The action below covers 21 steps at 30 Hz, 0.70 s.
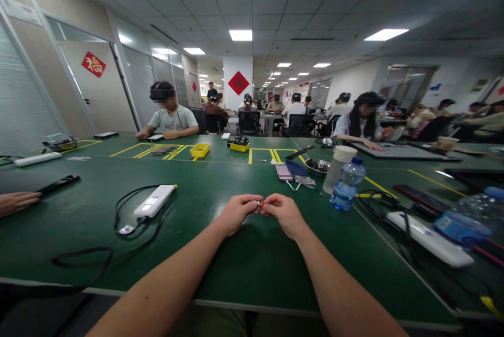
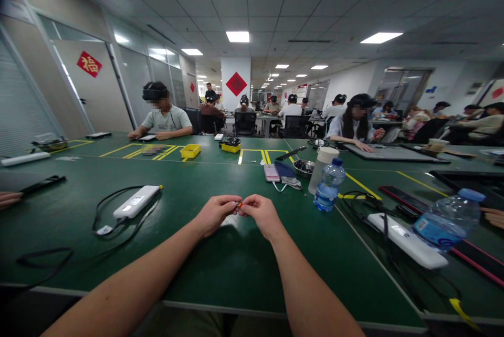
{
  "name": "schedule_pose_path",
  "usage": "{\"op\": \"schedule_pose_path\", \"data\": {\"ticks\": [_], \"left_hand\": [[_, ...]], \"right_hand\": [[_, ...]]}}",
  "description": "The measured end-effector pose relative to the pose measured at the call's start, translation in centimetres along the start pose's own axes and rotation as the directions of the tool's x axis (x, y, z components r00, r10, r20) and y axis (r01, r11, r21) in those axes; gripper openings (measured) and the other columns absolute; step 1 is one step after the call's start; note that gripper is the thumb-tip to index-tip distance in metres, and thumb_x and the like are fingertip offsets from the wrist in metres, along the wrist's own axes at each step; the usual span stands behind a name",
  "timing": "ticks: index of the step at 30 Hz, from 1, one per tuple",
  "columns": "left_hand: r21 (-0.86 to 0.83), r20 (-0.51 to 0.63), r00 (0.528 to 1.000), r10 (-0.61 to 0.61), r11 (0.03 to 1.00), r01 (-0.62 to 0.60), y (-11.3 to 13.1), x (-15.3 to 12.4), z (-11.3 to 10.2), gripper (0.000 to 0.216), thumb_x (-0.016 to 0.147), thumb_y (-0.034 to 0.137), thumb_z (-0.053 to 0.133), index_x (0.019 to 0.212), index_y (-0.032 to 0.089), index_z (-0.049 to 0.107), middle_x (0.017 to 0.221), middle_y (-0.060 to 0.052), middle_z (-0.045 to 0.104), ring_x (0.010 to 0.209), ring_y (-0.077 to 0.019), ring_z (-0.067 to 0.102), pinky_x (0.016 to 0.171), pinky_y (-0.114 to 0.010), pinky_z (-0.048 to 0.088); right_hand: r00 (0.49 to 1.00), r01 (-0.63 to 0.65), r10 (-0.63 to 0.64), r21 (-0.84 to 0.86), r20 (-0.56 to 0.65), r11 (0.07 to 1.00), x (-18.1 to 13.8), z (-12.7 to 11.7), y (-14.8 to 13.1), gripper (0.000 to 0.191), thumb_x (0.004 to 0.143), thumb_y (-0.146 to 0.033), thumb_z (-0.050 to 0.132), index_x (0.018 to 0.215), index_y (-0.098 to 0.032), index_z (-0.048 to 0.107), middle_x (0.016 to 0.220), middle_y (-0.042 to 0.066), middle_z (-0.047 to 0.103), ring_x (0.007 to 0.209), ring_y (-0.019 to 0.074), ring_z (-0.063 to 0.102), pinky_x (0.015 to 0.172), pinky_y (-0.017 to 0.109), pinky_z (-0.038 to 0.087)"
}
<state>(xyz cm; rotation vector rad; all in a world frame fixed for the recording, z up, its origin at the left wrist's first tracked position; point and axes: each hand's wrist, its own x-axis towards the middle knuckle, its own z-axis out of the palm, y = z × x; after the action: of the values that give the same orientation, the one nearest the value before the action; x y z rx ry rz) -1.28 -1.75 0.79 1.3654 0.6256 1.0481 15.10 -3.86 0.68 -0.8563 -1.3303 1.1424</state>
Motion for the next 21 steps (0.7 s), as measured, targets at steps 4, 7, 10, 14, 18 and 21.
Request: {"op": "schedule_pose_path", "data": {"ticks": [4,7,10,14,18,21], "left_hand": [[0.057,-0.004,1.0,0.027,0.998,-0.026,-0.2,0.1,-0.2,0.034,0.069,0.028,0.064,0.098,0.01,0.065,0.086,-0.01,0.066,0.074,-0.0158,0.058,0.071,-0.029,0.043],[0.064,-0.002,0.998,0.063,0.996,-0.063,-0.2,0.2,-0.3,0.04,0.069,0.026,0.064,0.107,0.013,0.061,0.087,-0.008,0.064,0.074,-0.0149,0.057,0.067,-0.026,0.043],[0.064,0.002,0.997,0.072,0.995,-0.072,-0.1,0.1,-0.2,0.047,0.068,0.025,0.065,0.113,0.013,0.056,0.084,-0.007,0.064,0.072,-0.0138,0.057,0.065,-0.025,0.041],[0.093,0.032,0.998,0.047,0.994,-0.05,0.3,-0.2,0.1,0.042,0.07,0.026,0.063,0.109,0.012,0.058,0.089,-0.009,0.064,0.074,-0.0143,0.057,0.065,-0.024,0.041],[0.124,0.061,0.997,0.05,0.991,-0.057,0.1,-0.2,0.2,0.034,0.072,0.028,0.06,0.102,0.013,0.06,0.09,-0.008,0.065,0.072,-0.0139,0.057,0.063,-0.023,0.041],[0.206,0.0,0.999,0.033,0.978,-0.032,-1.0,0.3,0.1,0.031,0.072,0.029,0.059,0.098,0.012,0.061,0.081,-0.006,0.065,0.064,-0.0121,0.056,0.059,-0.022,0.042]], "right_hand": [[0.999,0.032,-0.031,-0.033,0.012,0.999,0.0,0.1,0.3,0.026,0.062,-0.029,0.07,0.083,-0.017,0.058,0.069,0.001,0.062,0.059,0.0139,0.059,0.057,0.028,0.047],[0.997,0.066,-0.062,-0.106,0.041,0.992,0.0,0.3,0.4,0.032,0.064,-0.028,0.067,0.093,-0.019,0.058,0.069,-0.002,0.057,0.053,0.0105,0.055,0.052,0.025,0.044],[0.99,0.119,-0.098,-0.249,0.097,0.961,-0.1,0.4,0.2,0.033,0.065,-0.025,0.064,0.098,-0.02,0.061,0.072,-0.002,0.054,0.05,0.007,0.048,0.049,0.022,0.039],[0.968,0.252,-0.223,-0.434,0.116,0.865,-0.2,0.5,-0.2,0.021,0.067,-0.022,0.061,0.088,-0.022,0.066,0.075,0.0,0.053,0.055,0.0087,0.046,0.052,0.022,0.037],[0.949,0.309,-0.282,-0.575,0.138,0.757,-0.2,0.6,0.1,0.012,0.07,-0.022,0.059,0.08,-0.022,0.066,0.074,0.002,0.055,0.06,0.0123,0.048,0.057,0.025,0.038],[0.957,0.285,-0.249,-0.632,0.148,0.72,0.2,0.8,0.9,0.016,0.074,-0.023,0.055,0.086,-0.024,0.065,0.078,0.002,0.061,0.07,0.016,0.053,0.067,0.028,0.039]]}}
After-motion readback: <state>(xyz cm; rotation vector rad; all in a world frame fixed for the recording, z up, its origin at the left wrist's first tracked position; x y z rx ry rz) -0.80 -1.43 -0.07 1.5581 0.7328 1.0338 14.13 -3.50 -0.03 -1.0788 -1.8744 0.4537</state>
